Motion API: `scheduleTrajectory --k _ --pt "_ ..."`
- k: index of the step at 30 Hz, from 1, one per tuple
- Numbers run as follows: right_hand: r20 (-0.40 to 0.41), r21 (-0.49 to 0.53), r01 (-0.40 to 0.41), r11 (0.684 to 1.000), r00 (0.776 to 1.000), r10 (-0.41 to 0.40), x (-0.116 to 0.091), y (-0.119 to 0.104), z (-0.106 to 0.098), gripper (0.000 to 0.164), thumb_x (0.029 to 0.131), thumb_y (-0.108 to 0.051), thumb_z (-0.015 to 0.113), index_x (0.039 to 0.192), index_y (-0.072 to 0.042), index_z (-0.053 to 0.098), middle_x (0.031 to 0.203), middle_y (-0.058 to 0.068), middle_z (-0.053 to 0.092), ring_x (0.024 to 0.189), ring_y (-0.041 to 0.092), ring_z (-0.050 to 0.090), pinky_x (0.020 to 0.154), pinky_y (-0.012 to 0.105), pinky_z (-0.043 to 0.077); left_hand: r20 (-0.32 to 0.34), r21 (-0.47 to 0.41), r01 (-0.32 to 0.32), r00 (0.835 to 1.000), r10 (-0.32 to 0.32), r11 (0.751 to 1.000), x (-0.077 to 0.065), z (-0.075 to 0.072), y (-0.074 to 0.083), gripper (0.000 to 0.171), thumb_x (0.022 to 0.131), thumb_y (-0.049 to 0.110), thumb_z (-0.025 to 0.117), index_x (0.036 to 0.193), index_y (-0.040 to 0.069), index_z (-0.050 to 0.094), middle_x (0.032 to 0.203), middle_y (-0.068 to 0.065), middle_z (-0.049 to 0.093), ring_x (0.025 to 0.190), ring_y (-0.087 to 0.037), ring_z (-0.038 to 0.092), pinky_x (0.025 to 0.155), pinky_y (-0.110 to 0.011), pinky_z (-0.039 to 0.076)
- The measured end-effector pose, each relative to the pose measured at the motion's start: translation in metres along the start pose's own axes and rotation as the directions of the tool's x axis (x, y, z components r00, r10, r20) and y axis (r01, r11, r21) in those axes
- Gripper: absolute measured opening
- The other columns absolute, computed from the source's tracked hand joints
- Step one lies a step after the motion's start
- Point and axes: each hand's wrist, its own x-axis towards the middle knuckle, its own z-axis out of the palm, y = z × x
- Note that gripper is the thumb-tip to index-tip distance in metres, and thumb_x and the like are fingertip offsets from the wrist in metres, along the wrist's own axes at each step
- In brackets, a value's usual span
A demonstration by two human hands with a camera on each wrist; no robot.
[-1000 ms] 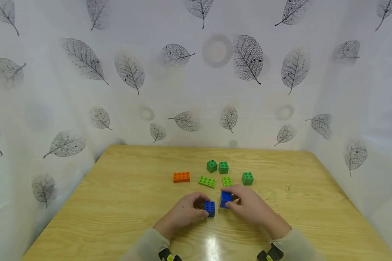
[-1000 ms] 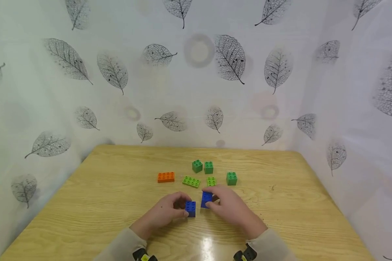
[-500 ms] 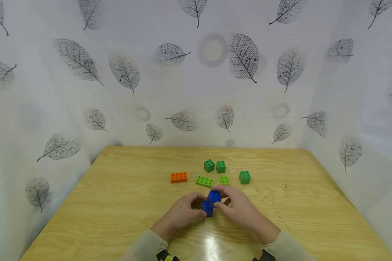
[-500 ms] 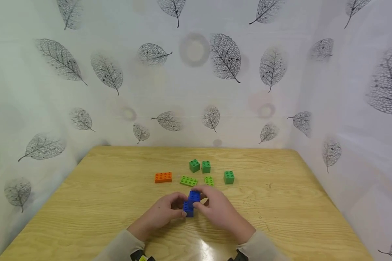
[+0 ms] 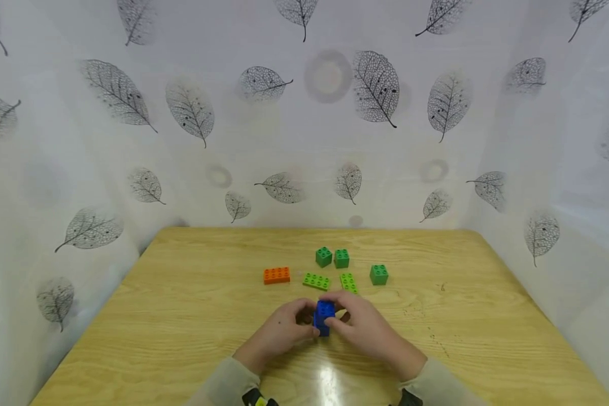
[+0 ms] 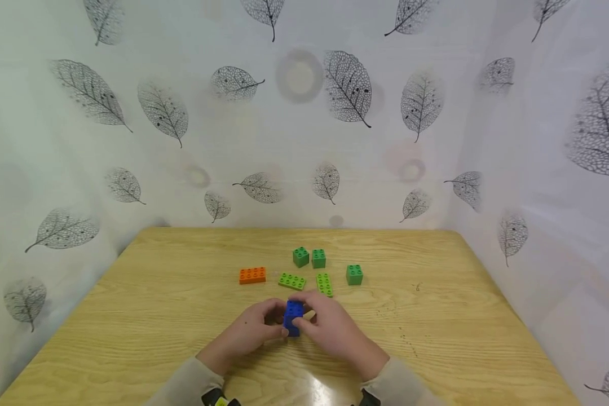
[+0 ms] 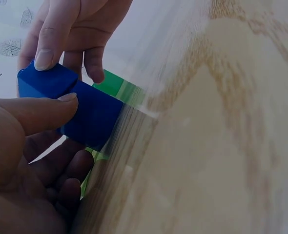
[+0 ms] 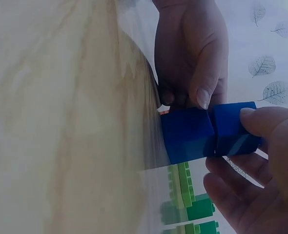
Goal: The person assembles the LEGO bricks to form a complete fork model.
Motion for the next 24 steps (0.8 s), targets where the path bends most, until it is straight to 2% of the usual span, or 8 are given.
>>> scheduleTrajectory --k 7,11,18,24 --pt "-0.015 -0.040 0.011 0.999 1.000 -0.011 0.0004 -0.0018 0.0040 0.040 0.099 -0.026 0.069 0.137 -0.017 0.060 0.116 -0.014 0.063 0.101 0.009 0.061 0.076 0.026 0.054 0.005 -0.002 -0.026 1.000 0.026 1.000 -0.0003 -0.0010 -0.0008 0.033 0.089 0.017 0.078 0.120 0.020 0.066 0.112 0.003 0.065 0.104 -0.020 0.059 0.093 -0.047 0.048" --pt "-0.027 -0.079 0.022 0.997 0.999 -0.024 0.0001 -0.0029 0.0052 0.038 0.099 -0.027 0.068 0.136 -0.021 0.061 0.120 -0.013 0.063 0.102 0.008 0.061 0.076 0.026 0.054 0.000 0.015 -0.031 1.000 0.031 0.999 -0.0004 -0.0010 -0.0012 0.033 0.089 0.016 0.077 0.120 0.020 0.066 0.111 0.003 0.065 0.103 -0.020 0.058 0.093 -0.047 0.048" --pt "-0.022 -0.130 0.054 0.990 0.998 -0.058 0.0003 -0.0037 0.0053 0.039 0.100 -0.029 0.066 0.138 -0.017 0.062 0.125 -0.011 0.061 0.104 0.010 0.063 0.077 0.026 0.056 0.000 0.033 -0.048 0.999 0.048 0.998 0.0003 0.0000 -0.0011 0.032 0.089 0.016 0.078 0.119 0.020 0.067 0.109 0.005 0.065 0.102 -0.019 0.059 0.094 -0.047 0.047" --pt "-0.012 -0.119 0.054 0.991 0.998 -0.055 0.0008 -0.0037 0.0050 0.041 0.100 -0.030 0.066 0.139 -0.019 0.062 0.122 -0.011 0.061 0.103 0.008 0.062 0.076 0.024 0.055 0.001 0.030 -0.057 0.998 0.057 0.998 0.0000 0.0009 -0.0016 0.033 0.089 0.017 0.078 0.120 0.019 0.067 0.110 0.006 0.066 0.104 -0.017 0.060 0.097 -0.049 0.047"
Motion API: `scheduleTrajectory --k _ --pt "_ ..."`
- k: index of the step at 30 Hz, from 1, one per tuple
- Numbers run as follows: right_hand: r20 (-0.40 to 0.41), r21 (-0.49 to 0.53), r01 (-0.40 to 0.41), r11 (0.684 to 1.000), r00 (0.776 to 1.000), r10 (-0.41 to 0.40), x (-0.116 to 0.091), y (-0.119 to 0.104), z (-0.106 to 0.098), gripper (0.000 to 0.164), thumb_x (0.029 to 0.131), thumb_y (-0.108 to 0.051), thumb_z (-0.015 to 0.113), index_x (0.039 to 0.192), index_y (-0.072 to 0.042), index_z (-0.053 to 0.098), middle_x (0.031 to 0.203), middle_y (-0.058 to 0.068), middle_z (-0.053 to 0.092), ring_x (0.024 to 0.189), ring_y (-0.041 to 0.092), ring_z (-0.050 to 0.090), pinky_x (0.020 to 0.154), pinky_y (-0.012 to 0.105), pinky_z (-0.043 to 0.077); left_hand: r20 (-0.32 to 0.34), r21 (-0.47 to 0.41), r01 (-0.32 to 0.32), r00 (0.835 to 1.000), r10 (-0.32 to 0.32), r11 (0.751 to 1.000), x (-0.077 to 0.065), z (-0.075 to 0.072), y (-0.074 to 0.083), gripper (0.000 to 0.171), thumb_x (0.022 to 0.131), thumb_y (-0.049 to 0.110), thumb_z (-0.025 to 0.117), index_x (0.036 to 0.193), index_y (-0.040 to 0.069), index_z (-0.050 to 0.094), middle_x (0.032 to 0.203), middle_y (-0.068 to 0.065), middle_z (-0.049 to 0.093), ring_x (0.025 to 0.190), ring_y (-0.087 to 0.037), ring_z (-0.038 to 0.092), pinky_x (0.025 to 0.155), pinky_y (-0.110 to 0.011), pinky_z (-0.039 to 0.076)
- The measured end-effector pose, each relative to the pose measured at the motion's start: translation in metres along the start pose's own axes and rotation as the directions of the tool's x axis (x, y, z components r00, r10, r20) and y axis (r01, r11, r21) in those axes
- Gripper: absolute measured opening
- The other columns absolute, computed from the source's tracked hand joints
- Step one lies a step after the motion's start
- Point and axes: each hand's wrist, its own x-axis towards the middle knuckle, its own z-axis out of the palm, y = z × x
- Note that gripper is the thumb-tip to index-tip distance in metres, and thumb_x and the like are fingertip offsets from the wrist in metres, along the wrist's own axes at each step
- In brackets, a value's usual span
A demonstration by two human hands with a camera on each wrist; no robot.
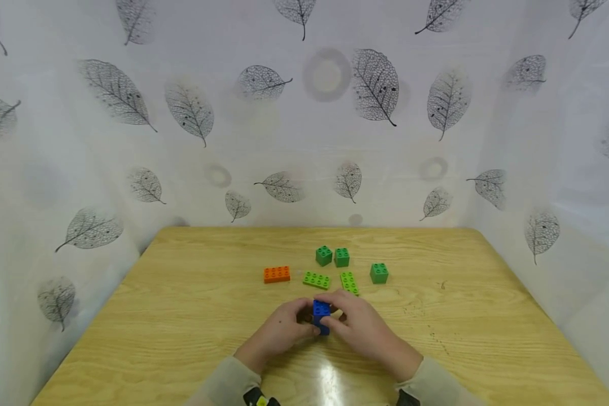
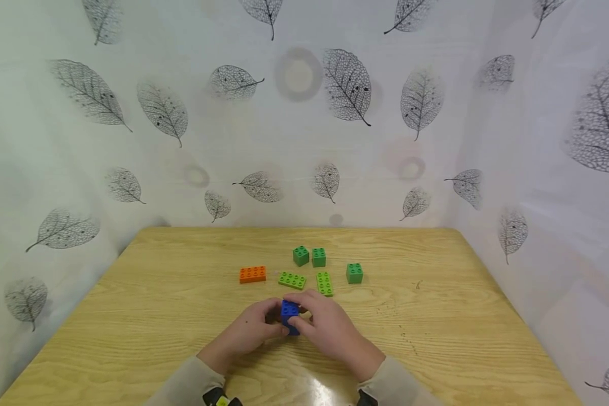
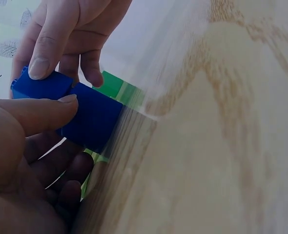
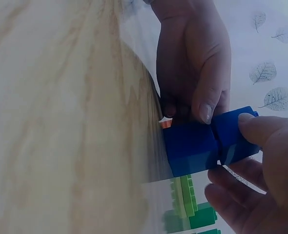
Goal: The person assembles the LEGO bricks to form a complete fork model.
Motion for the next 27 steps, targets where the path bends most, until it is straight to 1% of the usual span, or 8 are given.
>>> scheduleTrajectory --k 6,10,12,13,16,20,23,27 --pt "-0.005 0.035 -0.026 0.999 1.000 0.026 -0.001 0.003 0.001 0.044 0.100 -0.029 0.067 0.141 -0.017 0.059 0.120 -0.011 0.063 0.101 0.008 0.063 0.075 0.025 0.055 0.000 -0.013 0.008 1.000 -0.008 1.000 -0.001 -0.001 0.002 0.035 0.089 0.019 0.078 0.122 0.021 0.066 0.115 0.005 0.065 0.108 -0.019 0.059 0.099 -0.050 0.045" --pt "-0.016 0.048 -0.041 0.998 0.999 0.042 -0.002 0.004 0.002 0.045 0.099 -0.030 0.068 0.140 -0.015 0.058 0.114 -0.009 0.066 0.099 0.009 0.063 0.074 0.026 0.055 -0.005 -0.019 0.026 1.000 -0.026 0.999 -0.003 -0.005 0.004 0.034 0.090 0.024 0.078 0.121 0.025 0.065 0.118 0.006 0.064 0.111 -0.020 0.057 0.100 -0.052 0.045" --pt "-0.014 0.051 -0.041 0.998 0.999 0.041 -0.002 0.004 0.001 0.043 0.099 -0.030 0.068 0.140 -0.019 0.058 0.116 -0.010 0.066 0.100 0.009 0.062 0.075 0.026 0.055 -0.005 -0.032 0.027 1.000 -0.027 0.999 -0.004 -0.006 0.006 0.035 0.090 0.026 0.077 0.123 0.027 0.064 0.120 0.006 0.063 0.113 -0.021 0.058 0.099 -0.052 0.046" --pt "-0.012 0.050 -0.040 0.998 0.999 0.041 -0.002 0.004 0.001 0.043 0.099 -0.030 0.068 0.140 -0.021 0.058 0.118 -0.011 0.065 0.101 0.008 0.062 0.075 0.026 0.055 -0.006 -0.037 0.023 1.000 -0.024 0.999 -0.005 -0.007 0.006 0.036 0.091 0.028 0.077 0.124 0.028 0.064 0.121 0.006 0.062 0.113 -0.021 0.058 0.098 -0.051 0.048" --pt "-0.012 0.046 -0.033 0.998 0.999 0.034 -0.002 0.003 0.000 0.043 0.098 -0.028 0.069 0.140 -0.029 0.059 0.124 -0.014 0.062 0.103 0.007 0.061 0.075 0.025 0.055 -0.010 -0.042 -0.018 1.000 0.018 0.999 -0.006 -0.008 0.009 0.038 0.093 0.031 0.075 0.128 0.029 0.062 0.125 0.005 0.061 0.115 -0.020 0.058 0.097 -0.047 0.050" --pt "-0.024 0.041 -0.011 0.999 1.000 0.012 -0.002 0.003 0.000 0.043 0.098 -0.026 0.070 0.139 -0.031 0.060 0.126 -0.015 0.061 0.102 0.006 0.061 0.074 0.025 0.055 -0.008 -0.041 -0.074 0.997 0.074 0.996 -0.007 -0.008 0.012 0.037 0.095 0.033 0.072 0.130 0.026 0.061 0.125 0.004 0.062 0.117 -0.017 0.058 0.097 -0.042 0.050" --pt "-0.032 0.030 0.005 1.000 0.999 -0.004 -0.002 0.003 0.000 0.042 0.097 -0.027 0.071 0.138 -0.031 0.062 0.125 -0.016 0.061 0.100 0.006 0.061 0.074 0.025 0.055 -0.013 -0.035 -0.083 0.997 0.082 0.996 -0.008 -0.008 0.013 0.034 0.097 0.037 0.069 0.128 0.024 0.062 0.124 0.005 0.063 0.116 -0.017 0.058 0.096 -0.042 0.050" --pt "-0.031 0.017 0.006 1.000 1.000 -0.006 -0.002 0.002 0.000 0.042 0.097 -0.029 0.071 0.137 -0.032 0.062 0.123 -0.017 0.060 0.100 0.005 0.061 0.075 0.024 0.055 -0.035 -0.023 -0.073 0.997 0.072 0.997 -0.008 -0.008 0.014 0.033 0.099 0.043 0.064 0.126 0.023 0.063 0.122 0.005 0.064 0.115 -0.018 0.058 0.096 -0.044 0.050"
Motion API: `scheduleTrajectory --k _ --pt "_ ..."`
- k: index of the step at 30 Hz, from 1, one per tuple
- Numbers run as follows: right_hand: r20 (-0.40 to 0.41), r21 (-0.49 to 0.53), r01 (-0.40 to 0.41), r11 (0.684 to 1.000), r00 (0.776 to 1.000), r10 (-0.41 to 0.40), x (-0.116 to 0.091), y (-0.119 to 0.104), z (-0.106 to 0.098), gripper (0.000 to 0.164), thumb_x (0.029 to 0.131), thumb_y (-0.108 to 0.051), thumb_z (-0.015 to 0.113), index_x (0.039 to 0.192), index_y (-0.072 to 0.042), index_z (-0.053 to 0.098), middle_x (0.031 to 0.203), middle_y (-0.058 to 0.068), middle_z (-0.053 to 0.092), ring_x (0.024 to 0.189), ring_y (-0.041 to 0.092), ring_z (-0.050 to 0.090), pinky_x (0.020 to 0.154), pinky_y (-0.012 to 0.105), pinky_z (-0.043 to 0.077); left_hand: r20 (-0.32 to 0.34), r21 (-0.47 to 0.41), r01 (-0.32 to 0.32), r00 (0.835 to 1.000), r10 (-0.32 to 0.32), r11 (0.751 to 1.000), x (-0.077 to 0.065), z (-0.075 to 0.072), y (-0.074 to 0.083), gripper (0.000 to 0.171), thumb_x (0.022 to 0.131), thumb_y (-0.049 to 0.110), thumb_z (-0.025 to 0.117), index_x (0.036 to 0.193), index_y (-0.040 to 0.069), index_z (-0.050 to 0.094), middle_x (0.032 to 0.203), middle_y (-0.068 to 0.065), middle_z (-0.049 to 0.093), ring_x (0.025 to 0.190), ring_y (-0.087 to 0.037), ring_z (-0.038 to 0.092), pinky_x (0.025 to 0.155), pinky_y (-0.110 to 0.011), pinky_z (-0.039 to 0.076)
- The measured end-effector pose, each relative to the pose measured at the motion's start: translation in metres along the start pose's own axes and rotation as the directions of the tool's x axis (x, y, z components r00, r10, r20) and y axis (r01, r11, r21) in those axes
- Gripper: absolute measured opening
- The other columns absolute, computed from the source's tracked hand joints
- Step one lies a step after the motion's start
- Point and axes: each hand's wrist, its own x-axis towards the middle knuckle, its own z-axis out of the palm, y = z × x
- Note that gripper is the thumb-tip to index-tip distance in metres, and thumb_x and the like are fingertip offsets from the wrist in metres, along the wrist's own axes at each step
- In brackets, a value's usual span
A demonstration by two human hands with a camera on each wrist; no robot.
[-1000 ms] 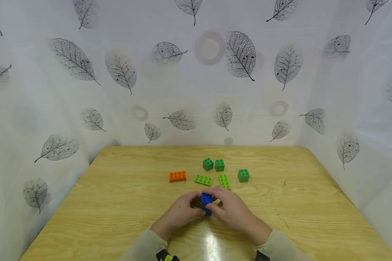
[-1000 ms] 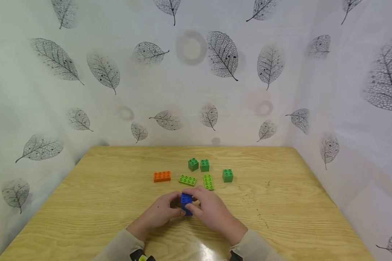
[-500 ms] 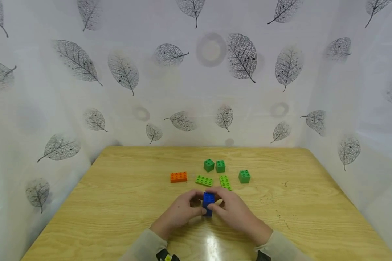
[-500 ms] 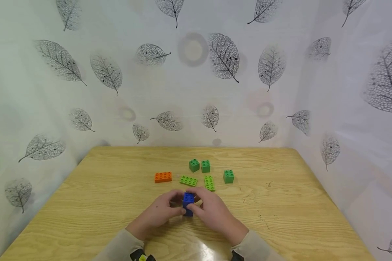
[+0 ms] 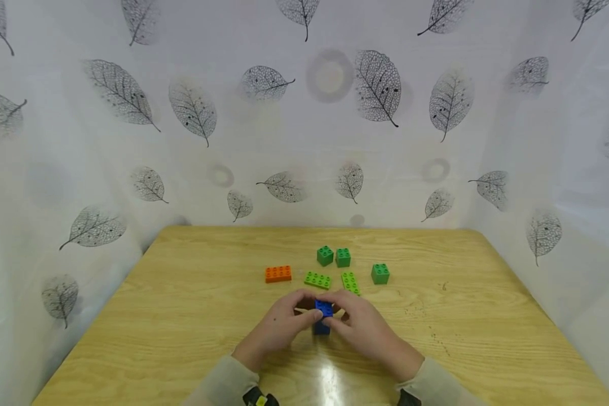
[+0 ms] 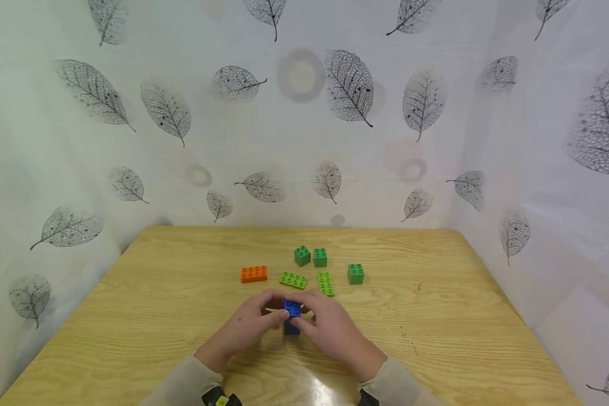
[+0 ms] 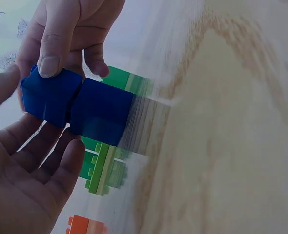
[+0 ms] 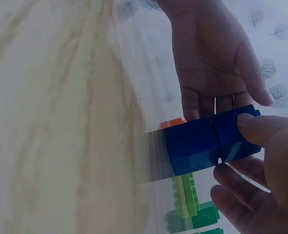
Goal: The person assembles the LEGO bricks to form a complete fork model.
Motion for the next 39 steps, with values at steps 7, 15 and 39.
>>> scheduleTrajectory --k 7,15,39 --pt "0.001 -0.002 -0.019 1.000 1.000 0.019 -0.0001 -0.0011 0.0000 0.044 0.097 -0.028 0.072 0.139 -0.030 0.061 0.119 -0.016 0.061 0.101 0.006 0.061 0.076 0.023 0.055 -0.015 -0.003 0.010 1.000 -0.010 1.000 0.0002 0.0008 0.0001 0.031 0.100 0.041 0.063 0.125 0.023 0.064 0.121 0.004 0.064 0.117 -0.019 0.058 0.094 -0.045 0.051" --pt "-0.008 0.076 -0.037 0.996 0.999 0.038 -0.0008 0.0005 0.0007 0.041 0.100 -0.034 0.065 0.139 -0.023 0.058 0.117 -0.013 0.064 0.102 0.011 0.063 0.077 0.027 0.056 -0.021 0.007 0.012 1.000 -0.012 1.000 0.0004 -0.0002 0.0017 0.028 0.100 0.039 0.063 0.121 0.021 0.065 0.119 0.006 0.065 0.114 -0.017 0.059 0.099 -0.050 0.047" --pt "0.099 0.228 -0.126 0.965 0.989 0.105 0.0014 0.0052 -0.0041 0.034 0.100 -0.032 0.065 0.134 -0.027 0.061 0.120 -0.008 0.067 0.109 0.013 0.063 0.085 0.027 0.055 -0.009 0.047 0.058 0.998 -0.058 0.997 -0.0007 -0.0022 0.0023 0.026 0.099 0.044 0.064 0.120 0.029 0.065 0.120 0.011 0.064 0.119 -0.017 0.058 0.098 -0.048 0.049"
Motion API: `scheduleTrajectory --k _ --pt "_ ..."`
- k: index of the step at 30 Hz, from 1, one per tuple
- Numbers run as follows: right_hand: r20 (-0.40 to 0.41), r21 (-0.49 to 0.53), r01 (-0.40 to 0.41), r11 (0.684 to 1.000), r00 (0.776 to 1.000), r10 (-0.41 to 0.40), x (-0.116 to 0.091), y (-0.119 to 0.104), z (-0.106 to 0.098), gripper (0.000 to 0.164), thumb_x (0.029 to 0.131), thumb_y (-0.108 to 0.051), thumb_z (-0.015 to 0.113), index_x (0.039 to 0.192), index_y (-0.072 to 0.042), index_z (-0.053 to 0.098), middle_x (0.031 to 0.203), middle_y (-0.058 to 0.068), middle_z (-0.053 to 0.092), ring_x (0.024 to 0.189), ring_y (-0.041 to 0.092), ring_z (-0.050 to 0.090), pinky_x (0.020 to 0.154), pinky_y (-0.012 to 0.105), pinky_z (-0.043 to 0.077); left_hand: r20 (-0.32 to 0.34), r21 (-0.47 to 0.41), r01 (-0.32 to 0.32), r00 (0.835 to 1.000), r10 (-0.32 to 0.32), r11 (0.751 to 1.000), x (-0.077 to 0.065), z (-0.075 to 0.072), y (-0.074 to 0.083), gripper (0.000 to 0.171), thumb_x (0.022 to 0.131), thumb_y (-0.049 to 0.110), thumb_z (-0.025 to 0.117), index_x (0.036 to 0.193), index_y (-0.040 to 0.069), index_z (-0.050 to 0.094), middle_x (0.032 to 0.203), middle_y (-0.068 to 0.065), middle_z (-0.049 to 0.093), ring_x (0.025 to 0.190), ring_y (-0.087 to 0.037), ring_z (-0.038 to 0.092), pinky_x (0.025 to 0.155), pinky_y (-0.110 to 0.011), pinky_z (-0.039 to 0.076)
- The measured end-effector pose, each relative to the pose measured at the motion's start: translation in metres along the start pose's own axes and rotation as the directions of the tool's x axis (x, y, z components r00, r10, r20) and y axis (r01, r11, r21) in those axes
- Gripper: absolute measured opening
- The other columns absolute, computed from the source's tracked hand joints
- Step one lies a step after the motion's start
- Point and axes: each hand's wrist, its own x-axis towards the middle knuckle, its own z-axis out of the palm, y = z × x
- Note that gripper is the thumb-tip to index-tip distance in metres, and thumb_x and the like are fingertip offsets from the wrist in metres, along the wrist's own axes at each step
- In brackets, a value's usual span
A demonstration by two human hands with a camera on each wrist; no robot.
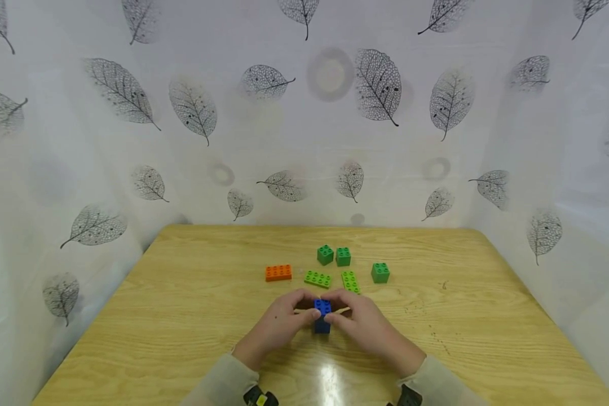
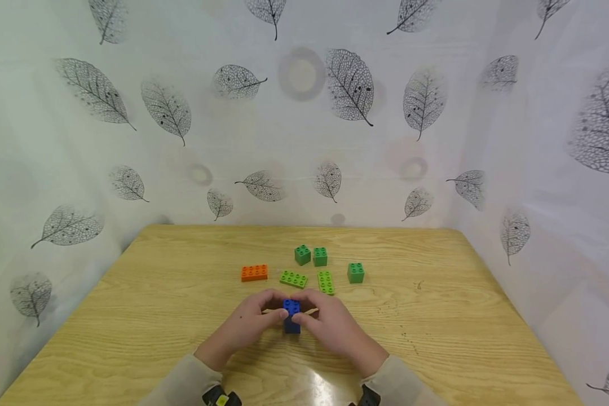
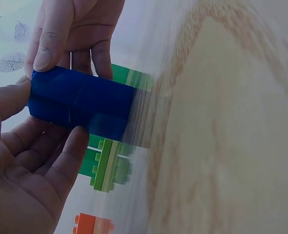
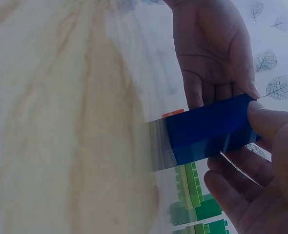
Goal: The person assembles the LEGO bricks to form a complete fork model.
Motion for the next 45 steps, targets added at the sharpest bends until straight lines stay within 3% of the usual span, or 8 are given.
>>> scheduleTrajectory --k 15,24,31,39,45 --pt "0.018 -0.038 -0.007 0.999 1.000 0.007 0.002 0.003 -0.003 0.033 0.102 -0.035 0.062 0.133 -0.023 0.060 0.117 -0.009 0.069 0.108 0.013 0.064 0.087 0.032 0.055 0.040 -0.004 0.021 0.999 -0.021 1.000 0.001 0.000 0.004 0.029 0.101 0.043 0.060 0.122 0.024 0.064 0.120 0.006 0.064 0.110 -0.016 0.061 0.090 -0.043 0.053" --pt "0.029 -0.016 -0.010 1.000 1.000 0.010 0.004 0.005 -0.001 0.032 0.102 -0.036 0.062 0.132 -0.025 0.060 0.118 -0.009 0.068 0.109 0.014 0.064 0.086 0.033 0.055 0.061 0.031 0.018 0.998 -0.020 0.999 0.000 -0.002 0.003 0.032 0.103 0.045 0.057 0.127 0.024 0.061 0.126 0.006 0.061 0.118 -0.017 0.057 0.103 -0.051 0.045" --pt "0.022 -0.027 -0.023 0.999 0.999 0.024 0.004 0.006 -0.003 0.031 0.101 -0.037 0.063 0.130 -0.026 0.060 0.117 -0.009 0.068 0.109 0.014 0.064 0.087 0.035 0.055 0.068 0.023 0.019 0.997 -0.021 1.000 0.004 -0.001 0.002 0.035 0.103 0.047 0.056 0.130 0.025 0.061 0.124 0.009 0.062 0.115 -0.014 0.058 0.101 -0.048 0.047" --pt "0.020 -0.019 -0.022 1.000 1.000 0.022 0.002 0.006 -0.003 0.032 0.101 -0.038 0.064 0.130 -0.026 0.060 0.116 -0.009 0.068 0.107 0.015 0.064 0.085 0.033 0.055 0.086 -0.033 0.017 0.996 -0.014 0.999 0.004 0.000 0.000 0.034 0.102 0.045 0.058 0.128 0.024 0.060 0.124 0.005 0.062 0.116 -0.017 0.057 0.100 -0.050 0.047" --pt "0.040 -0.007 -0.017 1.000 0.999 0.017 0.000 0.011 0.001 0.033 0.102 -0.038 0.062 0.133 -0.029 0.058 0.117 -0.006 0.067 0.109 0.016 0.063 0.087 0.032 0.054 0.080 -0.018 0.002 0.997 -0.001 1.000 0.005 0.005 -0.007 0.034 0.096 0.036 0.070 0.127 0.025 0.060 0.123 0.006 0.063 0.117 -0.016 0.059 0.100 -0.047 0.048"
